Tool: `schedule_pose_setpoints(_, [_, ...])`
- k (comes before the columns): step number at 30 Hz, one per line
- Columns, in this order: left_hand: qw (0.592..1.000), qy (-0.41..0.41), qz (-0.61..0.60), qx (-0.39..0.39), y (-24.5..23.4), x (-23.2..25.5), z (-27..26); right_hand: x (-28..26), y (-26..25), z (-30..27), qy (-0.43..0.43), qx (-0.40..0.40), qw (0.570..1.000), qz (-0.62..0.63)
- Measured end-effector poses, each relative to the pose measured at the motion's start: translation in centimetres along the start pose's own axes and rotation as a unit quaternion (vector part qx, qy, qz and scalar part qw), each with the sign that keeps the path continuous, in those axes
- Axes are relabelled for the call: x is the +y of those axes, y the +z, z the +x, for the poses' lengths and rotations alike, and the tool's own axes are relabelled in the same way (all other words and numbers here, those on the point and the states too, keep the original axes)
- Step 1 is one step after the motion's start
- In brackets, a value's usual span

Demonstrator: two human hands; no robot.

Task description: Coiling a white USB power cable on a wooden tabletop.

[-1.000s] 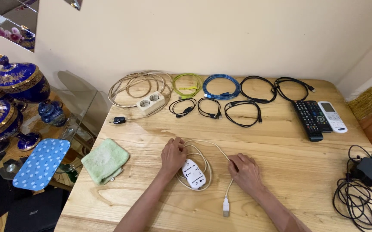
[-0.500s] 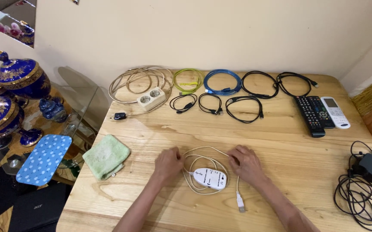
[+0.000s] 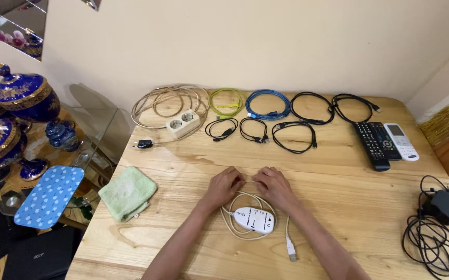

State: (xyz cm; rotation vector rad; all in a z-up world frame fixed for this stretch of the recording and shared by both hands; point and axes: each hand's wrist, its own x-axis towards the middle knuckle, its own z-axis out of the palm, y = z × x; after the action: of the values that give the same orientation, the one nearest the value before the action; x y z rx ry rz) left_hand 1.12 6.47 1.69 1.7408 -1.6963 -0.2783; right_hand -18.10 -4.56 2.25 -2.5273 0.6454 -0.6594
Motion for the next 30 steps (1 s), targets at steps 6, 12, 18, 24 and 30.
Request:
schedule_pose_setpoints(6, [0.998,-0.024,-0.056,0.017,-0.7,1.1,-0.1,0.1,0.3,-0.6,-0.076,0.057,0.995,-0.006])
schedule_pose_setpoints(12, [0.997,-0.002,-0.073,0.025,-0.5,0.7,-0.3,0.7,0.6,-0.9,-0.097,0.067,0.993,0.013])
schedule_pose_setpoints(18, [0.998,0.039,-0.056,0.007,-0.6,0.5,-0.1,1.7,0.6,-0.9,-0.182,0.016,0.983,-0.014])
schedule_pose_setpoints(24, [0.997,0.045,-0.060,0.005,-0.6,0.5,-0.2,0.9,-0.4,-0.9,-0.172,-0.026,0.985,-0.004])
schedule_pose_setpoints(30, [0.994,-0.008,-0.113,0.002,-0.8,0.7,-0.1,0.0,-1.0,-0.9,-0.099,0.038,0.994,0.014])
